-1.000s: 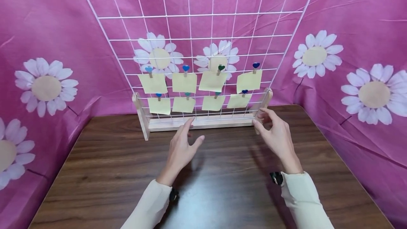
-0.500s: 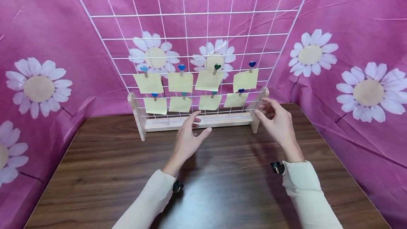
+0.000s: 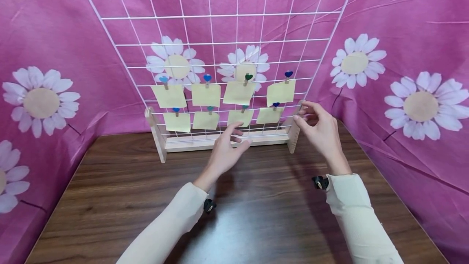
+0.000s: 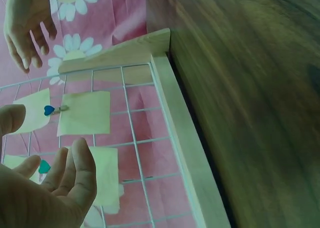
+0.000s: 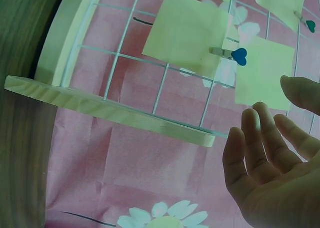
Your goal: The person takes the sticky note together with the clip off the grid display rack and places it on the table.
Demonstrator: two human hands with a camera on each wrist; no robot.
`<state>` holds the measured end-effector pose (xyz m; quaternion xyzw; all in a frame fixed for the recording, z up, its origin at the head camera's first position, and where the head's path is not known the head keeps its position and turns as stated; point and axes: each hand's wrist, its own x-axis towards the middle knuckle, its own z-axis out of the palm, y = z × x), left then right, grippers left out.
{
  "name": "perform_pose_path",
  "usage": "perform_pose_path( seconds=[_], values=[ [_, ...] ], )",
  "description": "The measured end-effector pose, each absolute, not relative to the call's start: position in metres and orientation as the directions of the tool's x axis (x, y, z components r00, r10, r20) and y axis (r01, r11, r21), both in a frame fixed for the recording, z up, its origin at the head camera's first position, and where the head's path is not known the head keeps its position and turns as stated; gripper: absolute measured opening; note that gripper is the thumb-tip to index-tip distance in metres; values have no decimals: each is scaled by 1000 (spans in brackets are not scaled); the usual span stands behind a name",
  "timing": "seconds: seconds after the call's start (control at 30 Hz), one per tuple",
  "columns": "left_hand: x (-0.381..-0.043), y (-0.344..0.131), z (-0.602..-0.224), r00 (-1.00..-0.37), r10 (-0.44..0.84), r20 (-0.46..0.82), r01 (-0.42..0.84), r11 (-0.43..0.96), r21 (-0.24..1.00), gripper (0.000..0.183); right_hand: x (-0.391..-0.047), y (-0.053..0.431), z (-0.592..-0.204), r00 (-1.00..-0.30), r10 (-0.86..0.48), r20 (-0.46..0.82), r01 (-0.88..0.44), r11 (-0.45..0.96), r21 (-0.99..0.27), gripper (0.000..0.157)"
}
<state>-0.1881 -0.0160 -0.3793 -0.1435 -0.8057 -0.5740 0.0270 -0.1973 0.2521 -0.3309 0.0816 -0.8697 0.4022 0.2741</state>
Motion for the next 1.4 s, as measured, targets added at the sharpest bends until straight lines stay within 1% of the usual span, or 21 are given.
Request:
perform_pose_path(
  seconds=[0.27, 0.37, 0.57, 0.8, 0.87, 1.13, 1.27, 1.4],
  values=[
    [-201, -6, -362, -947, 189, 259, 305, 277, 911, 56, -206, 251, -312, -820, 70, 568, -393, 652, -648, 37],
    [-206, -3, -357, -951, 178, 254, 294, 255, 921, 53, -209, 251, -304, -814, 70, 576, -402, 647, -647, 36],
    [-210, 5, -351, -961, 163, 225, 261, 258, 930, 50, -215, 249, -290, -809, 71, 584, -415, 635, -651, 35],
    [-220, 14, -343, -957, 161, 243, 273, 207, 939, 46, -224, 247, -276, -802, 85, 591, -416, 630, -656, 30],
    [-222, 17, -341, -957, 160, 241, 269, 180, 946, 46, -226, 246, -273, -804, 89, 589, -414, 626, -660, 29],
    [-225, 29, -338, -958, 167, 233, 249, 86, 965, 56, -234, 245, -261, -806, 88, 586, -426, 601, -676, 28],
    [-227, 33, -336, -958, 182, 220, 240, 98, 966, 56, -238, 243, -258, -812, 70, 580, -441, 579, -686, 27],
    [-232, 36, -333, -965, 171, 198, 222, 131, 966, 58, -241, 239, -254, -812, 64, 580, -449, 567, -691, 28]
  ],
)
